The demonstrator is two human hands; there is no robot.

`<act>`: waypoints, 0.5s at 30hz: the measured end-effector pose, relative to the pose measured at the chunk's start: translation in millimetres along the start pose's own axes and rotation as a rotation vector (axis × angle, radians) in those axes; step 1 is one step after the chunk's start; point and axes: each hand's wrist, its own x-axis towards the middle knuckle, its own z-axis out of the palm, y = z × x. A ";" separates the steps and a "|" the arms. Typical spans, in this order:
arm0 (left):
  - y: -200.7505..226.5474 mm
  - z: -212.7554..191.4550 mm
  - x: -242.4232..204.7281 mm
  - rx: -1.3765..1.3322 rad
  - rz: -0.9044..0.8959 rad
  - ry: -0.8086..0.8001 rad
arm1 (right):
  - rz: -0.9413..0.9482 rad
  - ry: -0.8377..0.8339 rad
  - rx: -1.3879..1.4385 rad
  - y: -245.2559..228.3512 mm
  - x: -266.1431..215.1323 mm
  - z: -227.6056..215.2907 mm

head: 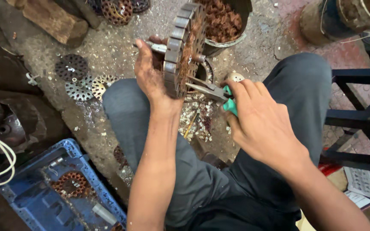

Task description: The person uses pliers to pull copper windings from a circular metal stator core. They rotate the stator to access different sections and drop the removed copper into a nearby bucket.

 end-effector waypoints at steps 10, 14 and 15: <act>-1.3 -5.6 7.0 -0.058 0.026 -0.038 | -0.034 0.058 -0.110 -5.9 4.3 7.5; 1.6 -4.6 6.4 -0.040 0.048 -0.009 | -0.099 0.126 -0.207 -9.3 5.1 7.5; 2.6 -4.6 5.6 -0.039 0.054 -0.001 | -0.102 0.122 -0.221 -10.2 5.3 6.7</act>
